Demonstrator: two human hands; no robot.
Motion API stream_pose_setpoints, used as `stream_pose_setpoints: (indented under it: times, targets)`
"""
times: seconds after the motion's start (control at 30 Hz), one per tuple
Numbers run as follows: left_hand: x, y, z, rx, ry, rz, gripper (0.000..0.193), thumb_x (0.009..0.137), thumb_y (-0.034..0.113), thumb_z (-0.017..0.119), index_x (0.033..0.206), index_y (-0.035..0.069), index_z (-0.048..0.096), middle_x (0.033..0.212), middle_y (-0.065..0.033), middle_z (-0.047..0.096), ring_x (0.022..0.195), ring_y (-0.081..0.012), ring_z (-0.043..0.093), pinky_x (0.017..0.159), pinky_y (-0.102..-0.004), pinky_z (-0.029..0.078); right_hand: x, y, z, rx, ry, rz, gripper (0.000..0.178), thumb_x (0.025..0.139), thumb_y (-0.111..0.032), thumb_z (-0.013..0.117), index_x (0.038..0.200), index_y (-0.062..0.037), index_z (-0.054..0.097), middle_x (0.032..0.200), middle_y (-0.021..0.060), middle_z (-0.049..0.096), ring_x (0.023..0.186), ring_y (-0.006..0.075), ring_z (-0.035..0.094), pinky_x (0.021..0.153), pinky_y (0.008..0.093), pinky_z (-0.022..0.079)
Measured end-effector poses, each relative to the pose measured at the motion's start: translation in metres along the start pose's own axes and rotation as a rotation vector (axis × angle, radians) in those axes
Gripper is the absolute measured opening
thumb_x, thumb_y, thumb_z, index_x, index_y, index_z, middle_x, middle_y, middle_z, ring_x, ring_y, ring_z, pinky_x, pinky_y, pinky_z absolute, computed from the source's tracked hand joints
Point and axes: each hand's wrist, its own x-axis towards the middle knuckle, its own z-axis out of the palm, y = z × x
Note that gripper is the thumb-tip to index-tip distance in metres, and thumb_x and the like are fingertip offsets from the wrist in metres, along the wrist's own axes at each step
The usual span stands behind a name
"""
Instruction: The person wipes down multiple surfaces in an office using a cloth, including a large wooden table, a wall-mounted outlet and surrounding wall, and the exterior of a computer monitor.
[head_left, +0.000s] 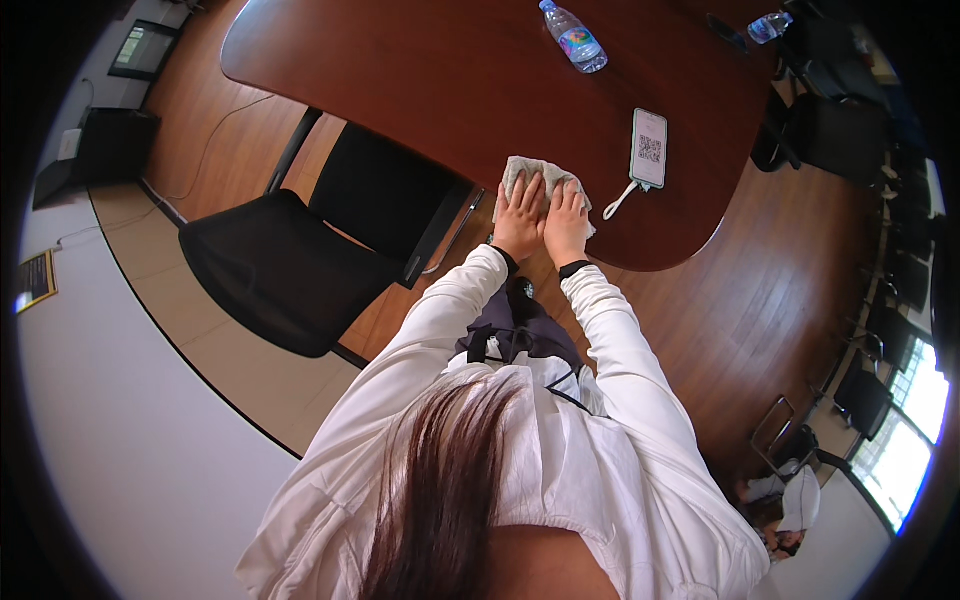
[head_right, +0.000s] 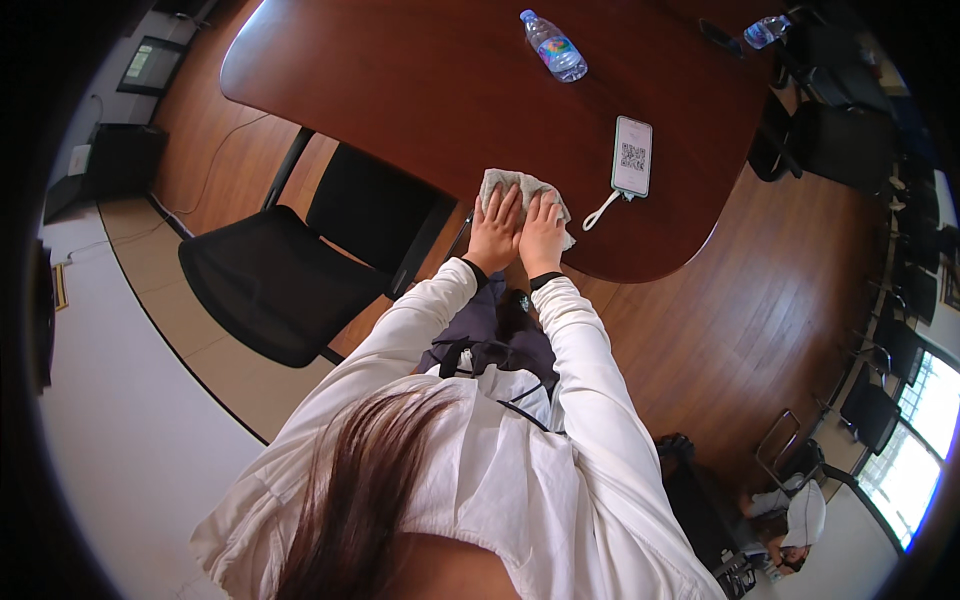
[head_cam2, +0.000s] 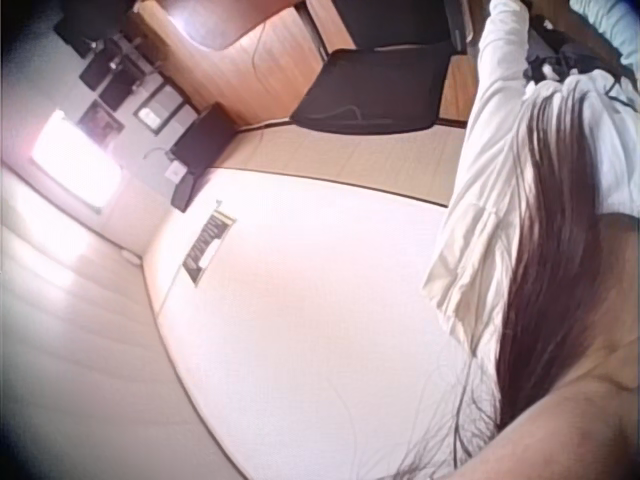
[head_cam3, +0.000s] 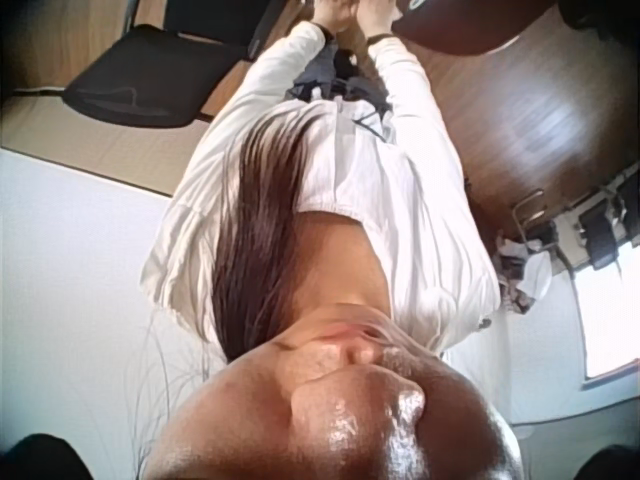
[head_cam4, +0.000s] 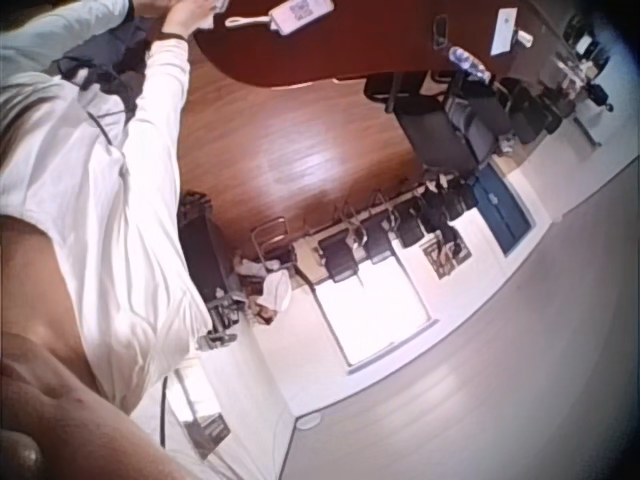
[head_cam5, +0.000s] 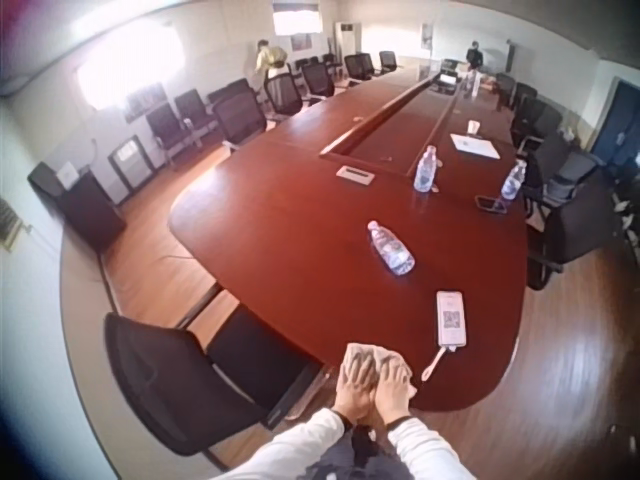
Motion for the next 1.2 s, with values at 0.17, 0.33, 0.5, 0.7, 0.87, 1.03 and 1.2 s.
stream_pose_setpoints:
  times: [0.17, 0.33, 0.5, 0.7, 0.87, 1.03, 1.2]
  targets:
    - [-0.014, 0.02, -0.004, -0.103, -0.004, 0.008, 0.065, 0.086, 0.032, 0.052, 0.143, 0.007, 0.037, 0.153, -0.0107, 0.028, 0.142, -0.0337, 0.02, 0.115, -0.0518, 0.013, -0.014, 0.008, -0.009, 0.113, 0.068, 0.028, 0.031, 0.088, -0.013, 0.052, 0.117, -0.0024, 0.049, 0.111, 0.0117, 0.051, 0.098, 0.0264, 0.055, 0.074, 0.0336, 0.054]
    - [-0.037, 0.033, -0.008, -0.19, 0.061, -0.003, 0.058, 0.073, 0.001, 0.059, 0.13, 0.002, 0.049, 0.144, -0.0126, 0.042, 0.135, -0.0362, 0.033, 0.109, -0.0425, 0.034, -0.035, 0.012, -0.017, 0.276, -0.045, 0.02, 0.024, 0.089, -0.009, 0.05, 0.112, -0.0017, 0.051, 0.108, 0.0159, 0.051, 0.098, 0.0324, 0.055, 0.076, 0.0377, 0.054]
    - [-0.078, 0.025, -0.055, -0.283, 0.13, -0.067, 0.052, 0.067, -0.007, 0.06, 0.117, 0.002, 0.059, 0.133, -0.0129, 0.054, 0.127, -0.0366, 0.044, 0.105, -0.0406, 0.04, -0.064, 0.006, -0.016, 0.575, 0.008, -0.192, 0.034, 0.087, -0.005, 0.048, 0.12, 0.0003, 0.049, 0.114, 0.0203, 0.051, 0.103, 0.0391, 0.052, 0.086, 0.044, 0.048]
    - [-0.139, -0.009, -0.154, -0.04, 0.477, -0.223, 0.033, 0.074, 0.001, 0.053, 0.105, 0.001, 0.063, 0.125, -0.0133, 0.059, 0.124, -0.0336, 0.049, 0.103, -0.0404, 0.039, -0.066, -0.102, -0.073, 0.897, 0.155, -0.417, 0.04, 0.086, -0.005, 0.05, 0.126, 0.001, 0.047, 0.119, 0.0221, 0.051, 0.107, 0.0399, 0.051, 0.093, 0.0452, 0.043]
    - [-0.214, -0.025, -0.248, 0.268, 0.709, -0.508, 0.026, 0.079, 0.004, 0.051, 0.103, 0.004, 0.063, 0.122, -0.0077, 0.061, 0.125, -0.0269, 0.048, 0.101, -0.0408, 0.037, -0.094, -0.207, -0.16, 1.156, 0.138, -0.664, 0.042, 0.084, -0.007, 0.055, 0.125, -0.0004, 0.048, 0.118, 0.0209, 0.052, 0.106, 0.0398, 0.051, 0.093, 0.0448, 0.043]
    - [-0.286, -0.066, -0.251, 0.271, 0.765, -0.659, 0.026, 0.081, 0.005, 0.053, 0.103, 0.007, 0.065, 0.123, -0.0044, 0.062, 0.125, -0.0264, 0.048, 0.101, -0.0394, 0.036, -0.131, -0.273, -0.171, 1.089, 0.027, -0.811, 0.034, 0.084, -0.009, 0.056, 0.118, -0.0023, 0.056, 0.113, 0.0177, 0.055, 0.102, 0.0368, 0.053, 0.09, 0.0419, 0.046]
    - [-0.302, -0.099, -0.264, 0.166, 0.692, -0.544, 0.018, 0.085, 0.014, 0.056, 0.099, 0.012, 0.068, 0.121, -0.0013, 0.063, 0.123, -0.0242, 0.048, 0.101, -0.0381, 0.035, -0.129, -0.301, -0.161, 0.979, -0.028, -0.798, 0.026, 0.085, -0.009, 0.055, 0.11, -0.0021, 0.059, 0.109, 0.0172, 0.058, 0.1, 0.0358, 0.054, 0.087, 0.0419, 0.047]
